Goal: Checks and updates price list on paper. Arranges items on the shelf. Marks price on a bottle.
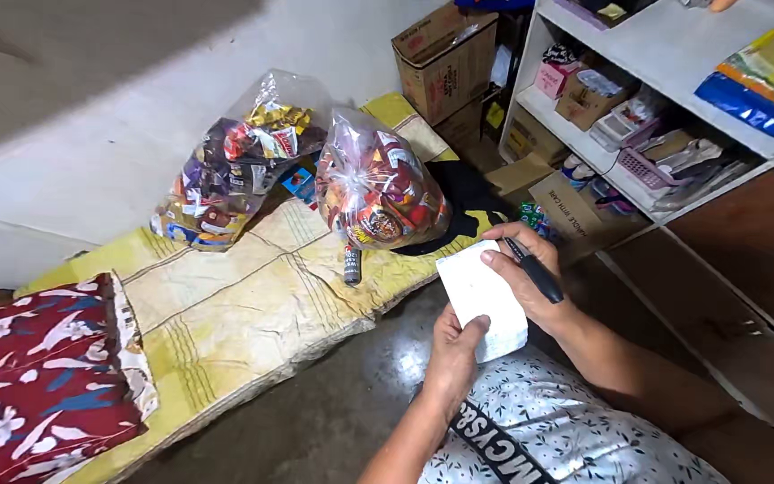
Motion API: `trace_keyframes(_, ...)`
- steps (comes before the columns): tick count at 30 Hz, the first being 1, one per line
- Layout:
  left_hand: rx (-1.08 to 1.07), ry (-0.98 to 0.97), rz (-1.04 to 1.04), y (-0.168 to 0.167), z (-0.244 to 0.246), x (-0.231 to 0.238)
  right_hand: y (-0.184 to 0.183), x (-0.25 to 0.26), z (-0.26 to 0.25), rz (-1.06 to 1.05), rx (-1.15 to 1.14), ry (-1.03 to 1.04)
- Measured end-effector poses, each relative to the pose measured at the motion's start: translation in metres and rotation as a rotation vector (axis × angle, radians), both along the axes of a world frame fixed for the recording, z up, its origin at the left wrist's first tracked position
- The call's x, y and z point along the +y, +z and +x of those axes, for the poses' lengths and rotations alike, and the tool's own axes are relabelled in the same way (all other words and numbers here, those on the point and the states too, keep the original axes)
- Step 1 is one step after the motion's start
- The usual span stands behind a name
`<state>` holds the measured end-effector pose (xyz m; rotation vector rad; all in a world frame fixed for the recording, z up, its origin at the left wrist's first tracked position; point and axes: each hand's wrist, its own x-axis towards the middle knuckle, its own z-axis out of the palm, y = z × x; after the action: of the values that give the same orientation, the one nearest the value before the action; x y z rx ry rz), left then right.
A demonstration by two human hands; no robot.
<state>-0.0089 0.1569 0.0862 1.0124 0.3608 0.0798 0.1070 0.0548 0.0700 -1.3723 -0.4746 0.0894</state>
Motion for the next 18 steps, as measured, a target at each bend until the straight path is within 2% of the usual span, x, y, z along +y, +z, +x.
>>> trace_keyframes(18, 0.008, -0.031, -0.011, -0.0015, 0.0067, 0.0000, -0.0012, -0.0008, 0.0063, 0.008, 0.019, -0.011)
